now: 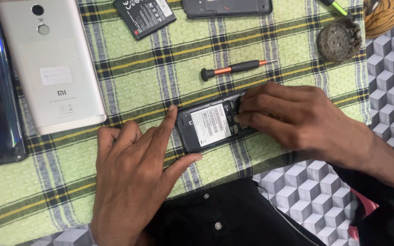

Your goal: The person uses a screwdriver to remove and reinstall screws on the back of a disassembled smartphone. They handle the phone, battery, and back cover while working on a plaid-covered table with other phone parts nearby.

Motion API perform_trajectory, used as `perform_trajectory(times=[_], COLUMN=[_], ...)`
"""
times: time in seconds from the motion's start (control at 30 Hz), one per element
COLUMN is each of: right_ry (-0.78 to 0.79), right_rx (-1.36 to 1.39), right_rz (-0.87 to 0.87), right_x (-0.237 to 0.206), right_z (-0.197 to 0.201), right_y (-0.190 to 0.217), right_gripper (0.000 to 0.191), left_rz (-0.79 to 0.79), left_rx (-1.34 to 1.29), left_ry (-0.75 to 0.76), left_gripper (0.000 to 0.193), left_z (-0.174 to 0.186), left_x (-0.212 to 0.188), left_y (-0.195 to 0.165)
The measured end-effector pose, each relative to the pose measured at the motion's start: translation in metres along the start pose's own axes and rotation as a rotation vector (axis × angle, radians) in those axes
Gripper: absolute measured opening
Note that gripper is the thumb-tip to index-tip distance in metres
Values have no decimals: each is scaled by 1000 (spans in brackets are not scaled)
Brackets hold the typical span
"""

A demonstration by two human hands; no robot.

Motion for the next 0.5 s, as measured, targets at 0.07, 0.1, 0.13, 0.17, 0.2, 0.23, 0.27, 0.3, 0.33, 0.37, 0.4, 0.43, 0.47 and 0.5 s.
perform_trajectory(times=[0.07, 0.1, 0.13, 0.17, 0.2, 0.23, 0.27, 0.3, 0.33, 0.37, 0.4, 0.43, 0.47, 0.5], right_ry=[-23, -29, -37, -39, -41, -42, -27, -14, -1, 5, 11, 15, 21, 29], right_rx=[39, 84, 128, 120, 114, 108, 93, 77, 63, 50, 31, 11, 3, -4], right_rz=[-14, -31, -47, -35, -23, -15, -14, -13, -13, -10, -5, 0, -2, -5], right_x=[0, 1, 1, 1, 2, 2, 2, 2, 2, 2, 1, 2, 2, 2], right_z=[-1, -1, -1, -1, -1, -1, -1, -1, -1, -1, 0, 0, 1, 1], right_y=[-3, -4, -5, -5, -5, -4, -2, -1, 0, 2, 3, 4, 5, 5], right_gripper=[18, 19, 20, 18, 16, 14, 13, 12, 12, 13, 13, 14, 15, 16], left_rz=[-12, -26, -41, -35, -30, -26, -28, -30, -32, -21, -12, -4, -14, -24], left_rx=[-3, -16, -28, -20, -11, -4, -4, -2, 0, 20, 40, 62, 33, 2], left_ry=[-13, -33, -54, -47, -38, -27, -31, -36, -38, -21, -9, 1, -14, -28], left_gripper=[80, 80, 80, 81, 81, 81, 81, 81, 81, 82, 82, 83, 82, 82], left_z=[0, 0, 0, -1, -1, -2, -2, -2, -2, -2, -2, -2, -2, -2], left_x=[0, -1, -1, -1, -1, -2, -2, -2, -3, -3, -4, -4, -4, -4], left_y=[0, 1, 1, 1, 2, 2, 2, 2, 2, 2, 2, 2, 2, 2])
Point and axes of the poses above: each hand's wrist, its own x-axis towards the middle knuckle, its own z-axis out of the back of the hand, y = z × x, the point moved 1 cm from there along x, towards the middle knuckle, and after that the axes turned 7 degrees about -x, right-handed, at the moved point
